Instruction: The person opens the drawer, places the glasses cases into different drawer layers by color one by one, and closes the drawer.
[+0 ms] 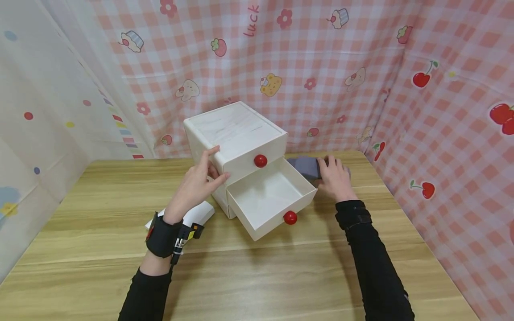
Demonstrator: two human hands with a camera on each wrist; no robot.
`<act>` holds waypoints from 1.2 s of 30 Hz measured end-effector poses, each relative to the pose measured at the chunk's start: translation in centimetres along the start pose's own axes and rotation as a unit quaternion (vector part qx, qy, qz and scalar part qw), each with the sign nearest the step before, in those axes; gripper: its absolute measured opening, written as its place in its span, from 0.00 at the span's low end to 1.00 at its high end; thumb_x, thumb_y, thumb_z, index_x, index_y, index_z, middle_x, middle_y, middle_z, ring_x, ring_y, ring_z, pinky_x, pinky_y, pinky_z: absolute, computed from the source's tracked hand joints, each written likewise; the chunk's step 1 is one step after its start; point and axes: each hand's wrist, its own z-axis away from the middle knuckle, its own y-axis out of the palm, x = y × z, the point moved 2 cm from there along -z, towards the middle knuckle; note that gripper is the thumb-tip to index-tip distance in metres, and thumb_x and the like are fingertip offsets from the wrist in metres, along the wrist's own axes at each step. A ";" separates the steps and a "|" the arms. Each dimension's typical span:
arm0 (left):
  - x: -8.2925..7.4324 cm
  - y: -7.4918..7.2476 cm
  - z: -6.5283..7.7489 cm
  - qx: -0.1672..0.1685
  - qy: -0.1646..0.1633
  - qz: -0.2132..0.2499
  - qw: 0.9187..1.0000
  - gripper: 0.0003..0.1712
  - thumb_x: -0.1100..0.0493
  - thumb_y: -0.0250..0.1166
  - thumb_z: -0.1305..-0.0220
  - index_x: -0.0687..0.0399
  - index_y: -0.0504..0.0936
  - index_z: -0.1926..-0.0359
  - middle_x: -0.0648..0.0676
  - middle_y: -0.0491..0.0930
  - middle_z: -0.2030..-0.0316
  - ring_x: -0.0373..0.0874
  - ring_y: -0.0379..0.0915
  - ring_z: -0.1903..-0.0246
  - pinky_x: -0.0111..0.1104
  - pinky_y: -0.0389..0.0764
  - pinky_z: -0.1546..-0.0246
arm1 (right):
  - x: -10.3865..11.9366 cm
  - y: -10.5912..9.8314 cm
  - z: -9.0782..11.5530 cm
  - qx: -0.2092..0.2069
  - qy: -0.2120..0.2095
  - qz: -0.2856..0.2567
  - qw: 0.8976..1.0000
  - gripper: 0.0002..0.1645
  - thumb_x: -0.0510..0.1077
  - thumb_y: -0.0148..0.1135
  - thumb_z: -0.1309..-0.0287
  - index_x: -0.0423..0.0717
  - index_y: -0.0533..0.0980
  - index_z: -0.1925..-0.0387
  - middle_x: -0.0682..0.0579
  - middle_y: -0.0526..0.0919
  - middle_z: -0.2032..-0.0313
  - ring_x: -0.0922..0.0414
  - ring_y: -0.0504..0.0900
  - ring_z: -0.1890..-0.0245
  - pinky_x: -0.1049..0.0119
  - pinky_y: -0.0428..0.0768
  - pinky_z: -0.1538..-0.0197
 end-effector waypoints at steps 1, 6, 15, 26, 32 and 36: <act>0.0 0.0 0.0 0.000 0.000 0.001 1.000 0.39 0.52 0.63 0.37 0.54 0.56 0.30 0.55 0.80 0.73 0.42 0.72 0.78 0.29 0.67 0.76 | 0.1 -0.3 0.0 -0.007 0.003 -0.001 1.000 0.38 0.38 0.69 0.53 0.33 0.65 0.40 0.30 0.65 0.47 0.31 0.66 0.47 0.34 0.70 0.52; 0.1 0.1 0.0 0.001 0.000 0.003 1.000 0.39 0.51 0.63 0.37 0.54 0.56 0.30 0.55 0.79 0.74 0.41 0.70 0.79 0.29 0.66 0.76 | 0.4 -1.7 -0.2 -0.042 0.007 -0.002 0.999 0.40 0.38 0.70 0.53 0.36 0.63 0.39 0.32 0.64 0.47 0.31 0.65 0.48 0.35 0.69 0.52; 0.0 0.1 -0.1 0.007 -0.002 0.001 1.000 0.39 0.51 0.62 0.36 0.53 0.55 0.29 0.55 0.79 0.73 0.42 0.70 0.79 0.29 0.66 0.76 | 1.6 -4.4 0.0 -0.139 -0.039 -0.005 0.990 0.40 0.35 0.71 0.56 0.36 0.66 0.40 0.32 0.66 0.46 0.33 0.65 0.47 0.36 0.67 0.50; 0.1 0.1 0.0 0.008 -0.003 -0.003 1.000 0.40 0.50 0.62 0.36 0.53 0.54 0.29 0.54 0.79 0.73 0.42 0.71 0.78 0.29 0.66 0.76 | 4.9 -6.5 1.3 -0.177 -0.133 0.016 0.975 0.41 0.32 0.73 0.60 0.36 0.67 0.41 0.32 0.68 0.46 0.34 0.67 0.46 0.38 0.68 0.46; 0.1 0.1 0.0 0.007 -0.006 -0.004 1.000 0.40 0.50 0.62 0.36 0.52 0.55 0.29 0.54 0.80 0.73 0.42 0.71 0.78 0.29 0.66 0.76 | 6.7 -7.2 1.9 -0.155 -0.168 0.043 0.972 0.42 0.33 0.74 0.63 0.37 0.68 0.42 0.33 0.69 0.47 0.35 0.68 0.48 0.38 0.69 0.46; 0.2 0.2 0.0 0.007 -0.008 -0.004 1.000 0.39 0.51 0.62 0.36 0.52 0.55 0.29 0.54 0.79 0.73 0.42 0.71 0.78 0.29 0.66 0.76 | 7.8 -7.1 2.2 -0.124 -0.187 0.052 0.973 0.42 0.34 0.75 0.64 0.39 0.69 0.42 0.35 0.70 0.48 0.37 0.70 0.49 0.39 0.71 0.46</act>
